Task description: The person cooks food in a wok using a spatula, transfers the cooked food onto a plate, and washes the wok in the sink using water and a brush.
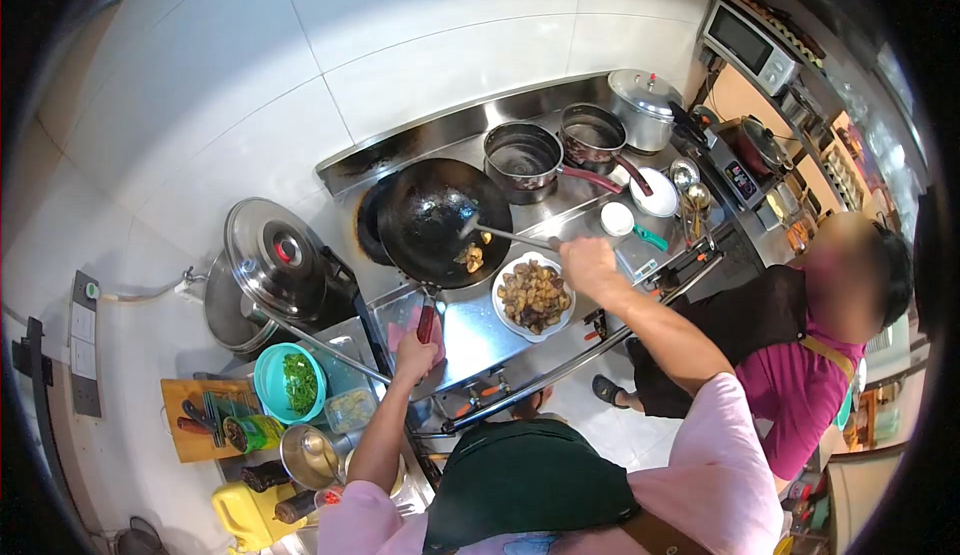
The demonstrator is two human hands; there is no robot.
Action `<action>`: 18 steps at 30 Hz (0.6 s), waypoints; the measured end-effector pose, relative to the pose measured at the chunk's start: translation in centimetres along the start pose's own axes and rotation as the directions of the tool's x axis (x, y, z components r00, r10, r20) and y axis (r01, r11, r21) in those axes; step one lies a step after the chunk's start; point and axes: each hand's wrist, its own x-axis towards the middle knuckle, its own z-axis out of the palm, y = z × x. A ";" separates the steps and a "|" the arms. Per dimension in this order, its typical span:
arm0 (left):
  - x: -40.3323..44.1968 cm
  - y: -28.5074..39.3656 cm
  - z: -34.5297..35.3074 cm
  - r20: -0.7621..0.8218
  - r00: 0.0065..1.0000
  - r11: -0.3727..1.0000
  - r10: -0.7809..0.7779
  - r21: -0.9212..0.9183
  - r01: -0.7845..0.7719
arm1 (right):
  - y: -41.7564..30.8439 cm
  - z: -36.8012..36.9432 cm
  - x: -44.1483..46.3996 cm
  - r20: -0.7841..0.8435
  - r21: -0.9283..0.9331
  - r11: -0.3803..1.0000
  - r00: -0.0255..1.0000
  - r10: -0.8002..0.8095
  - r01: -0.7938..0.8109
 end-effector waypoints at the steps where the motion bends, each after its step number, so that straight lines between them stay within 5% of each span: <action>1: -0.2 0.3 0.1 -0.012 1.000 1.000 0.007 0.006 -0.007 | -1.0 1.4 0.6 -0.032 0.008 0.999 0.999 0.036 -0.036; 10: -0.4 -1.8 2.1 -0.194 0.973 0.971 0.121 0.225 -0.076 | -5.3 8.9 -5.0 -0.127 0.326 0.945 0.989 0.077 -0.032; 13: -3.0 1.6 1.0 -0.224 0.963 0.938 0.151 0.340 -0.069 | -3.8 5.5 -9.1 0.074 0.442 0.896 0.994 -0.083 0.042; 16: -4.2 2.5 0.1 -0.223 0.958 0.937 0.180 0.337 -0.097 | -1.5 4.4 -9.8 0.063 0.466 0.885 0.996 -0.057 0.021; 18: -4.1 1.9 0.0 -0.211 0.958 0.922 0.192 0.373 -0.102 | 0.4 6.6 -8.1 -0.122 0.588 0.802 0.992 -0.044 0.108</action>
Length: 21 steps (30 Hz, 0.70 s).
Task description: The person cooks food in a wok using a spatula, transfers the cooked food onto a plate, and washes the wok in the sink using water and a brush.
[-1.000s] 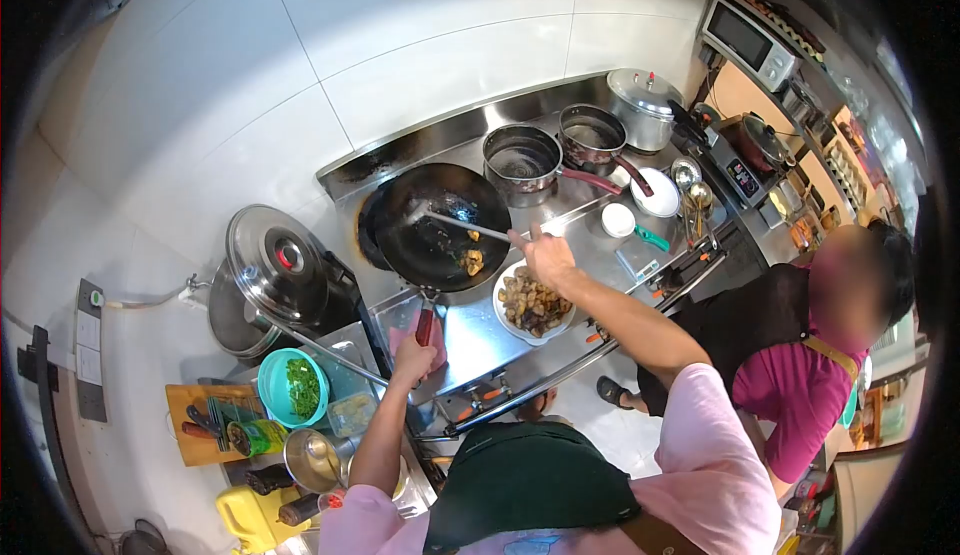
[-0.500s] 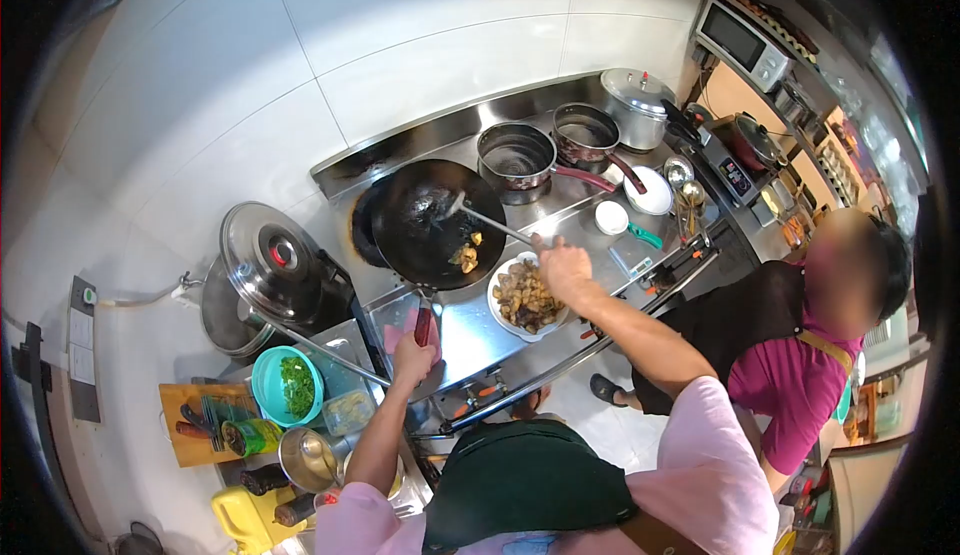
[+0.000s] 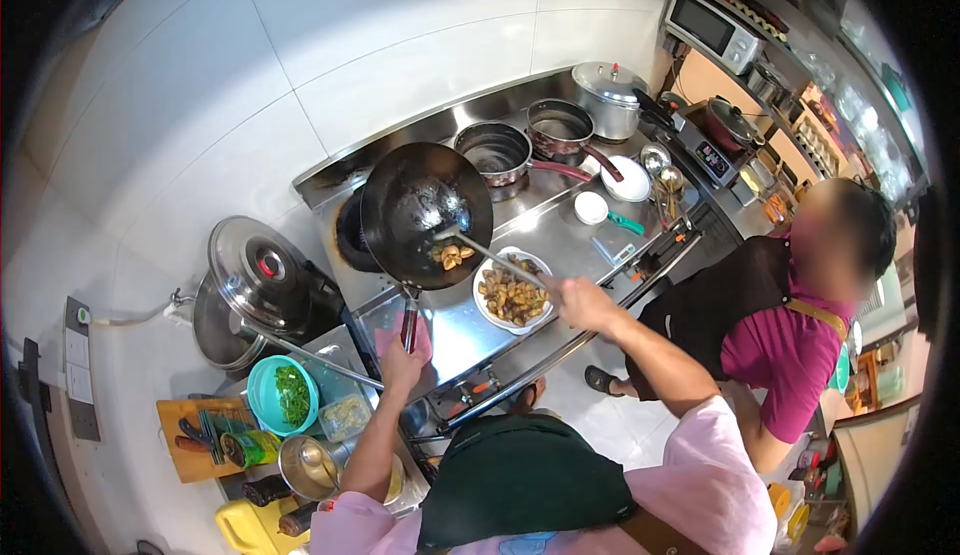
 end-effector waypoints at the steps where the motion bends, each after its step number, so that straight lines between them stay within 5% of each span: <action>1: 0.2 -0.4 0.1 0.001 1.000 1.000 0.009 0.018 -0.009 | 2.3 0.6 1.4 -0.042 0.053 0.997 0.998 -0.050 0.053; 5: 0.9 -2.4 0.4 0.015 0.995 0.995 0.098 0.036 -0.098 | 5.7 -4.0 2.8 0.087 -0.022 0.991 0.988 -0.131 0.134; 11: 0.6 -2.5 -0.2 0.034 0.988 0.986 0.154 0.054 -0.155 | 4.9 -11.3 -0.2 0.193 -0.408 0.912 0.972 0.135 -0.046; 14: 0.4 -2.1 0.1 0.025 0.990 0.987 0.140 0.073 -0.141 | 8.3 -9.3 -1.0 0.066 -0.378 0.925 0.998 -0.018 0.041; 20: -0.3 -0.3 0.5 0.012 0.986 0.980 0.164 0.110 -0.165 | 5.6 -1.1 -2.6 -0.233 -0.321 0.936 0.970 0.070 -0.145; 21: -0.6 0.1 0.6 0.011 0.988 0.981 0.156 0.117 -0.157 | 4.3 0.0 -3.1 -0.180 -0.300 0.935 0.974 0.137 -0.187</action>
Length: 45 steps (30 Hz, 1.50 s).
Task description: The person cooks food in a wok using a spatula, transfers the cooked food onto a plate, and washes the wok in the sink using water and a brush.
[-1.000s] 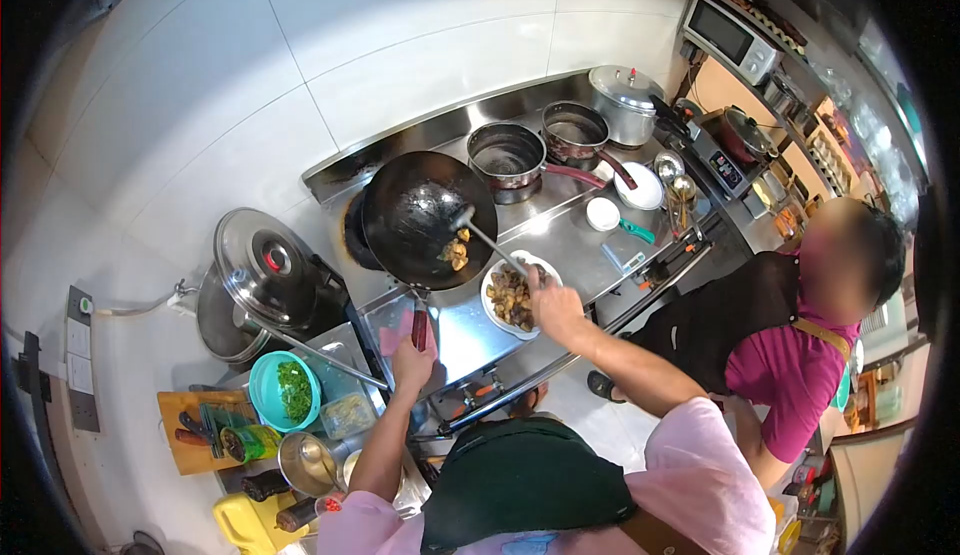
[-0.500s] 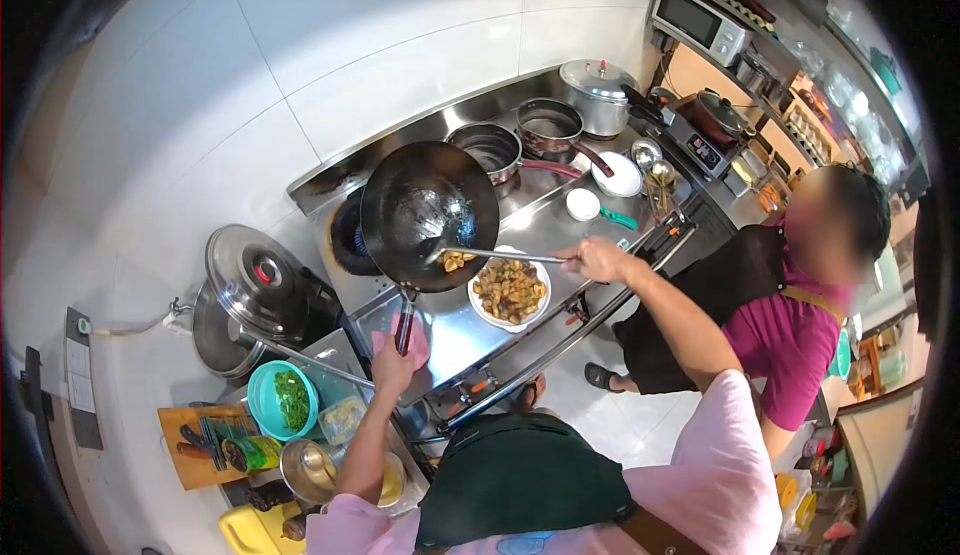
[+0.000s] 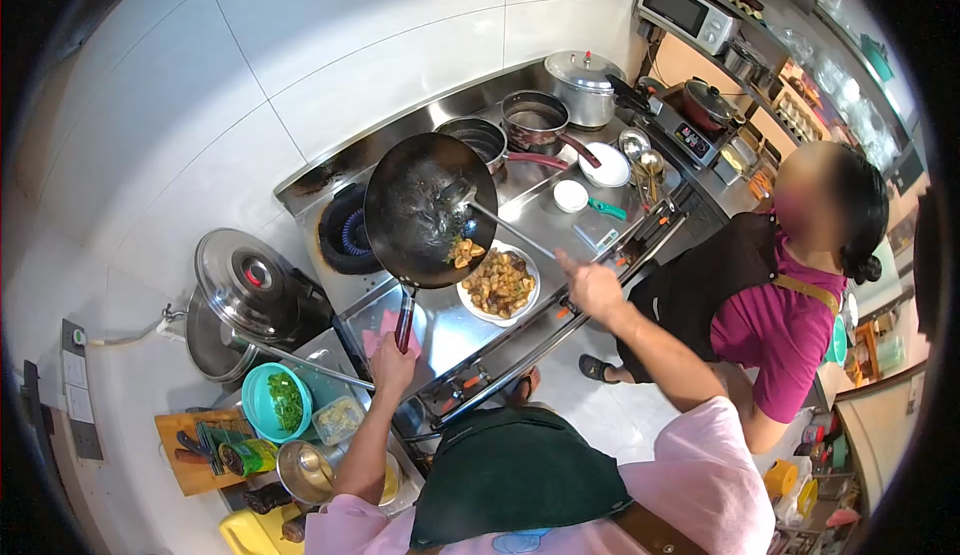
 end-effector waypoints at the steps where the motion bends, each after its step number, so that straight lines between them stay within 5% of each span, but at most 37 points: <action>1: -0.1 0.5 0.1 -0.001 1.000 1.000 -0.009 0.006 0.009 | -0.3 2.0 -0.7 -0.057 0.009 1.000 0.998 -0.014 0.015; 3: -0.2 1.3 0.2 0.005 1.000 1.000 -0.017 0.008 0.017 | -2.4 2.7 -2.5 -0.033 0.038 0.999 0.999 0.025 -0.024; 6: -0.2 1.4 0.6 -0.003 1.000 1.000 -0.012 0.020 0.012 | -4.3 1.8 -4.9 0.223 0.084 0.984 0.966 0.133 -0.155; 10: -0.4 1.4 0.9 -0.019 1.000 0.999 0.021 0.041 -0.020 | -3.2 -0.7 -6.0 0.222 0.256 0.958 0.972 0.071 -0.129; 13: -0.3 1.1 1.5 0.005 1.000 0.998 0.025 0.063 -0.025 | -0.3 1.1 -4.3 0.046 0.320 0.947 0.999 0.019 -0.033; 18: -1.0 1.3 1.7 -0.007 1.000 0.996 0.030 0.085 -0.029 | 4.4 0.3 -3.2 0.136 0.208 0.977 0.988 -0.073 0.044; 31: -1.3 0.9 5.7 -0.005 1.000 0.995 0.029 0.091 -0.028 | 6.4 1.1 -7.7 0.209 0.057 0.996 0.976 0.059 -0.073; 45: -0.7 1.0 4.7 -0.006 0.999 0.992 0.035 0.123 -0.034 | 3.7 2.1 -5.5 0.171 0.308 0.949 0.985 0.022 -0.074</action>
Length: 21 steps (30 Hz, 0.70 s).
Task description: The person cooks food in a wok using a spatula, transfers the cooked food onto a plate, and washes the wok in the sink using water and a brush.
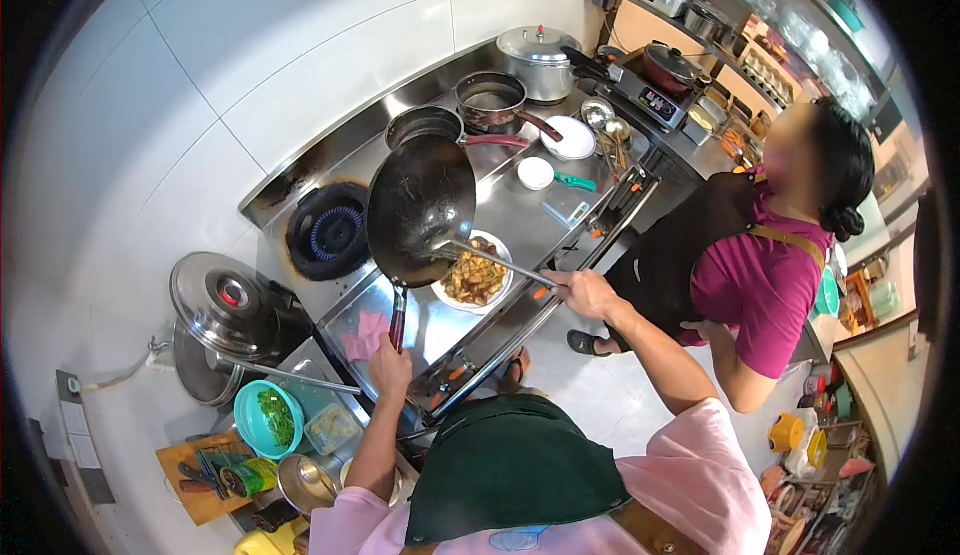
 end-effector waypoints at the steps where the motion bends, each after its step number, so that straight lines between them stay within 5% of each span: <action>1: -0.1 -0.1 -0.1 -0.003 1.000 1.000 -0.004 -0.002 0.004 | -0.2 -0.1 0.3 0.033 -0.004 1.000 0.999 0.005 -0.005; 9: 0.2 -0.2 -1.1 -0.005 1.000 0.999 -0.022 0.027 0.023 | 0.6 -5.1 -2.9 0.070 -0.280 0.960 0.996 0.051 -0.030; 12: 0.2 -0.2 -1.3 -0.018 1.000 1.000 -0.023 0.006 0.023 | -0.2 -6.1 -4.5 0.063 -0.230 0.968 0.991 0.120 -0.102; 18: 0.4 -0.8 -1.7 -0.033 0.999 1.000 -0.014 -0.020 0.013 | 0.8 -1.3 -4.8 -0.164 0.319 0.947 0.986 0.028 0.026; 21: 0.2 -0.8 -2.3 -0.020 1.000 0.999 -0.023 -0.042 0.022 | -2.1 -0.9 -3.1 -0.110 0.230 0.972 0.990 0.083 -0.056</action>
